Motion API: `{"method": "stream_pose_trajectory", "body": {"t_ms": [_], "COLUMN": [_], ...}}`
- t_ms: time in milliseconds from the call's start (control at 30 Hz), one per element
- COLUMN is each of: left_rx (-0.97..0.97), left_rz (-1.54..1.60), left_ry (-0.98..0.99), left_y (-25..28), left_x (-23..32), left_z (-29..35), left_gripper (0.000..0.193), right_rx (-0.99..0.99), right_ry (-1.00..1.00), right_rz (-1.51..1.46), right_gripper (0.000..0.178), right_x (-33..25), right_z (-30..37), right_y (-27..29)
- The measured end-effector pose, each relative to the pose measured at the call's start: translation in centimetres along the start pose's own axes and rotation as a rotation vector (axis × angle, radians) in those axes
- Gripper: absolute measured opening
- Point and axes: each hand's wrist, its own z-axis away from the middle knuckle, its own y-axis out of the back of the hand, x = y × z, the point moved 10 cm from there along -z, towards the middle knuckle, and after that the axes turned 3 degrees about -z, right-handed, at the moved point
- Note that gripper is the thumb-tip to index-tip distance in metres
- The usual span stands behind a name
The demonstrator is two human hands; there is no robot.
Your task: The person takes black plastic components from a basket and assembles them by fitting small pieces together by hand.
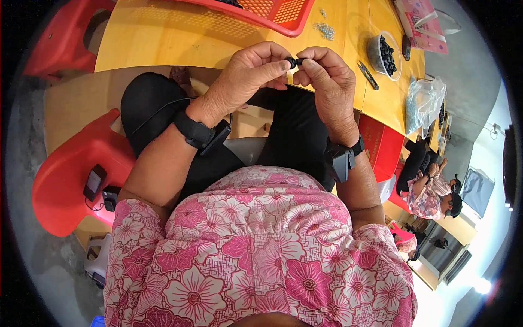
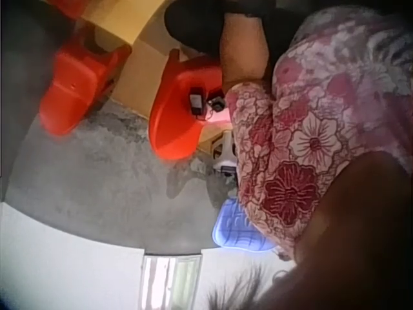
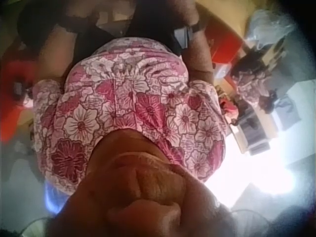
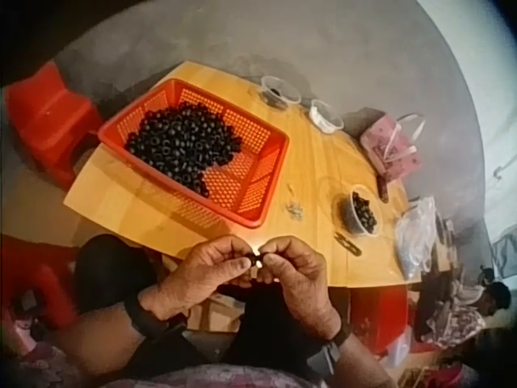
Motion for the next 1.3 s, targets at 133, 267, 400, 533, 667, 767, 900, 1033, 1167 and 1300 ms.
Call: {"method": "stream_pose_trajectory", "body": {"t_ms": [133,267,400,533,667,767,900,1033,1167,1300], "left_rx": [-0.022,-0.015,-0.012,-0.005,0.004,0.000,0.017,0.033,0.030,0.040], "left_rz": [-0.024,-0.025,-0.023,-0.004,-0.023,-0.032,-0.074,-0.090,-0.068,-0.100], "left_ry": [-0.023,-0.025,-0.015,-0.021,-0.008,-0.020,-0.010,-0.016,-0.052,-0.088], "left_y": [-0.1,0.0,0.1,0.2,0.1,0.0,-0.2,0.1,0.0,0.2], "left_x": [0.0,-0.1,-0.1,-0.2,0.0,0.1,0.5,0.4,0.1,-0.2], "left_z": [-0.1,-0.2,-0.1,-0.2,0.0,0.0,0.0,0.1,-0.1,-0.4], "left_gripper": [0.019,0.019,0.019,0.018,0.017,0.016,0.016,0.015,0.014,0.014], "right_rx": [0.005,0.008,0.008,-0.004,-0.025,-0.031,-0.034,-0.024,0.039,0.156], "right_ry": [-0.003,-0.015,-0.018,-0.004,0.027,0.051,0.083,0.144,0.223,0.352], "right_rz": [0.003,0.009,0.019,0.036,0.091,0.132,0.234,0.365,0.437,0.503], "right_gripper": [0.012,0.012,0.012,0.011,0.010,0.009,0.007,0.007,0.008,0.006], "right_x": [0.1,0.0,0.1,0.0,-0.5,-0.8,-1.2,-1.7,-1.7,-1.8], "right_z": [0.0,0.0,0.0,0.0,0.0,0.0,0.0,0.0,0.6,1.6], "right_y": [0.0,0.0,0.2,0.2,-0.1,-0.2,-0.1,-0.3,-0.3,-0.2]}}
